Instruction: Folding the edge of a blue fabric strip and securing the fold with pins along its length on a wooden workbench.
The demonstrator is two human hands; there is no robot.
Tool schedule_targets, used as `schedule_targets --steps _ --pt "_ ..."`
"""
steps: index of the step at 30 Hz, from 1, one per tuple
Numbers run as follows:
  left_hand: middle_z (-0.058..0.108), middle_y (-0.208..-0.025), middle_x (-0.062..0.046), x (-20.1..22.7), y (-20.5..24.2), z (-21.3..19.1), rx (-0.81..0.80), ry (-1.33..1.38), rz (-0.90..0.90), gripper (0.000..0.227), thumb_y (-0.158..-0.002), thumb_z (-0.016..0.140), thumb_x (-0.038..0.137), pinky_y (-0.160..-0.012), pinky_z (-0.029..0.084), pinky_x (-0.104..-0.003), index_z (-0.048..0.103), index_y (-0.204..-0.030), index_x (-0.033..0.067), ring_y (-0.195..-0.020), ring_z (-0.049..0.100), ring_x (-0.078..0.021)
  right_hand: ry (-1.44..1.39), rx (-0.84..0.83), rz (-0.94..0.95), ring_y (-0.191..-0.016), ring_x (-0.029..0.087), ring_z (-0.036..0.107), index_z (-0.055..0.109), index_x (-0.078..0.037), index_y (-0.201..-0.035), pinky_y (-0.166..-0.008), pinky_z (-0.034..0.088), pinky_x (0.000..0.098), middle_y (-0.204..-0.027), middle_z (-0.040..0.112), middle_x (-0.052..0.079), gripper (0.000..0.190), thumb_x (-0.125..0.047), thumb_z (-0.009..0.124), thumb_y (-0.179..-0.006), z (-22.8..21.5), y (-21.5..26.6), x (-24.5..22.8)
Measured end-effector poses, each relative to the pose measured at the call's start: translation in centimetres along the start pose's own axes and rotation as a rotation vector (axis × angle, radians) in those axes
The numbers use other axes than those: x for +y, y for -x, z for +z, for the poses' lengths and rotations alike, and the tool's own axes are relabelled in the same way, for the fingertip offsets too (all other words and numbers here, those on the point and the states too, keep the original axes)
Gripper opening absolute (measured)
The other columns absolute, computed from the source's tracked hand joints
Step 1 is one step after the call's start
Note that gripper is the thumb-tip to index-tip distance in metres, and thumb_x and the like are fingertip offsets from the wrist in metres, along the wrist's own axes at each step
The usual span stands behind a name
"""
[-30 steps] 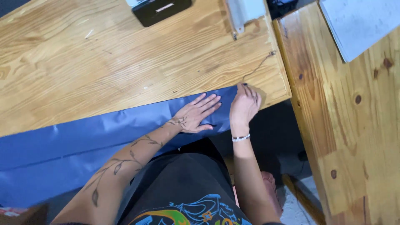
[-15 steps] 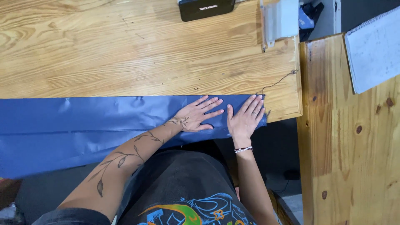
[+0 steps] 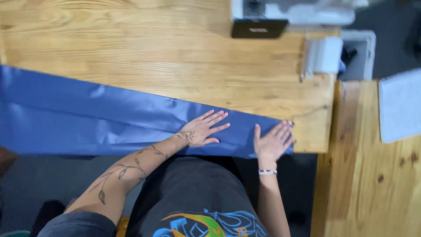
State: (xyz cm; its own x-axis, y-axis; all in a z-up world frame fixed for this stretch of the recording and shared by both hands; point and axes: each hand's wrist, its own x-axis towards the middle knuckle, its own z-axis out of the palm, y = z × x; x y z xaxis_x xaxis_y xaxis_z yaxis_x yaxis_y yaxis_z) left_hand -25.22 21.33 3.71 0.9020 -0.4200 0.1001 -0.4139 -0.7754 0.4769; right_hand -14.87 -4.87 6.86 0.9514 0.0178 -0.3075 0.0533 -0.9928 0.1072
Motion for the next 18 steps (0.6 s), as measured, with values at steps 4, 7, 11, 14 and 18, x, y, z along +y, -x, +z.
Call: schedule_targets --steps 4,7,11,14,18 --pt "0.024 -0.17 -0.014 -0.8 5.3 -1.9 0.048 -0.104 -0.134 0.071 -0.103 0.033 0.064 -0.128 0.013 -0.049 0.031 -0.162 0.0245 -0.157 0.021 -0.0292 -0.009 0.011 -0.035 -0.155 0.041 0.022 0.02 0.004 -0.163 -0.125 0.005 0.0567 -0.165 0.028 0.03 0.106 -0.078 0.03 -0.096 2.1 -0.8 0.4" --pt "0.024 -0.169 -0.014 -0.8 7.8 -2.4 0.091 -0.143 -0.268 0.074 -0.101 0.033 0.066 -0.128 0.014 -0.05 0.031 -0.162 0.0248 -0.157 0.021 -0.03 -0.036 0.026 -0.025 -0.156 0.043 0.019 0.015 0.004 -0.163 -0.124 0.008 0.0611 -0.167 0.02 0.03 0.107 -0.077 0.031 -0.094 2.2 -0.6 0.8" --pt "0.03 -0.167 -0.012 -0.8 9.7 -1.8 0.213 -0.232 -0.457 0.079 -0.097 0.035 0.073 -0.127 0.014 -0.049 0.033 -0.162 0.0261 -0.156 0.025 -0.029 -0.042 0.038 -0.045 -0.155 0.046 0.018 0.016 0.005 -0.162 -0.123 0.009 0.0632 -0.166 0.019 0.031 0.108 -0.079 0.026 -0.096 3.0 -0.8 1.3" --pt "0.027 -0.168 -0.011 -0.5 10.3 -2.6 0.221 -0.302 -0.555 0.082 -0.098 0.035 0.073 -0.128 0.013 -0.049 0.031 -0.162 0.022 -0.156 0.022 -0.0286 -0.007 0.072 -0.087 -0.155 0.045 0.017 0.017 0.008 -0.16 -0.12 0.012 0.0632 -0.166 0.018 0.032 0.109 -0.079 0.025 -0.095 3.2 -1.3 1.7" --pt "0.026 -0.169 -0.01 -0.4 11.0 -3.5 0.258 -0.23 -0.573 0.077 -0.102 0.039 0.065 -0.129 0.012 -0.048 0.033 -0.161 0.016 -0.157 0.022 -0.0271 0.107 0.231 -0.139 -0.148 0.046 0.034 0.029 0.012 -0.157 -0.111 0.029 0.0648 -0.16 0.034 0.036 0.111 -0.079 0.031 -0.094 5.7 -2.5 2.9"
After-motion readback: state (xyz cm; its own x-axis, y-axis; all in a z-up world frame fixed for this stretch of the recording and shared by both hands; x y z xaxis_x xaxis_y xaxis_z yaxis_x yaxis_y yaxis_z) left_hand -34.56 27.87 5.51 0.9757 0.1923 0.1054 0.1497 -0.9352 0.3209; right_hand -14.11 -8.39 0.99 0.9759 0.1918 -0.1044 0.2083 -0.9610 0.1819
